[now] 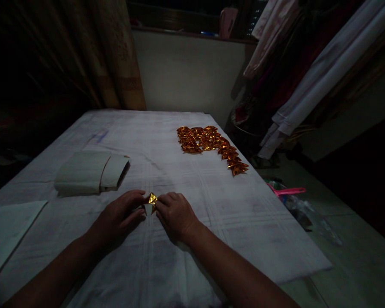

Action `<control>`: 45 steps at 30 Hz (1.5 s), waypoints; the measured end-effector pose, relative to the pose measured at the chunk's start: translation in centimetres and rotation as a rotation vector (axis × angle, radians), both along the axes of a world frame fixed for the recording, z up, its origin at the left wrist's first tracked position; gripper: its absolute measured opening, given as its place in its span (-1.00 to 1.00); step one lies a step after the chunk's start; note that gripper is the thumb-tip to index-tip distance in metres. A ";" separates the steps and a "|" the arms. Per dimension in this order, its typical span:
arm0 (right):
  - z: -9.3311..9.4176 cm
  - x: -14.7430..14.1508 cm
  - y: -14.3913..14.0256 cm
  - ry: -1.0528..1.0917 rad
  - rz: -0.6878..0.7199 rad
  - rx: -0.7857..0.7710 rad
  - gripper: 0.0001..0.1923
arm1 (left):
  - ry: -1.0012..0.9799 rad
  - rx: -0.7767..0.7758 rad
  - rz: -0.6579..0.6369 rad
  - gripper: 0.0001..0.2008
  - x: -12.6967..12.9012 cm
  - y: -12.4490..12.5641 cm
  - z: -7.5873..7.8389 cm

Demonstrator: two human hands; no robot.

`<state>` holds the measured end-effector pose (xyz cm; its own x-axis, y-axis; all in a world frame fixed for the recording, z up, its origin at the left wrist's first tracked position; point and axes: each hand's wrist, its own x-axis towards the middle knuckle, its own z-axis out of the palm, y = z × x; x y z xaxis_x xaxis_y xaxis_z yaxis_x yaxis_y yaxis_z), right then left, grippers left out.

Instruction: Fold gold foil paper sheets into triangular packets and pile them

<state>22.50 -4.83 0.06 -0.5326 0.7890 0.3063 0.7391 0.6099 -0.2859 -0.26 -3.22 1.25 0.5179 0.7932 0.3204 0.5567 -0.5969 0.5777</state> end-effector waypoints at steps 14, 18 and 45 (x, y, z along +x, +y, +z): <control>-1.2 0.1 0.0 0.038 -0.120 0.074 -0.82 | 0.079 0.327 -0.155 -0.80 -0.7 1.5 -1.7; -1.4 0.4 0.1 0.099 -0.110 0.085 -0.90 | 0.110 0.313 -0.120 -0.78 -0.9 1.5 -1.8; -0.4 -0.5 1.3 0.038 0.098 0.139 -0.86 | 0.283 0.405 -0.130 -0.85 -0.5 1.0 0.0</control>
<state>22.03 -3.50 -0.31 -0.5911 0.6826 0.4298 0.6645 0.7141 -0.2202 -0.76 -2.22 1.23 0.7151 0.5573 0.4220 0.5639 -0.8166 0.1230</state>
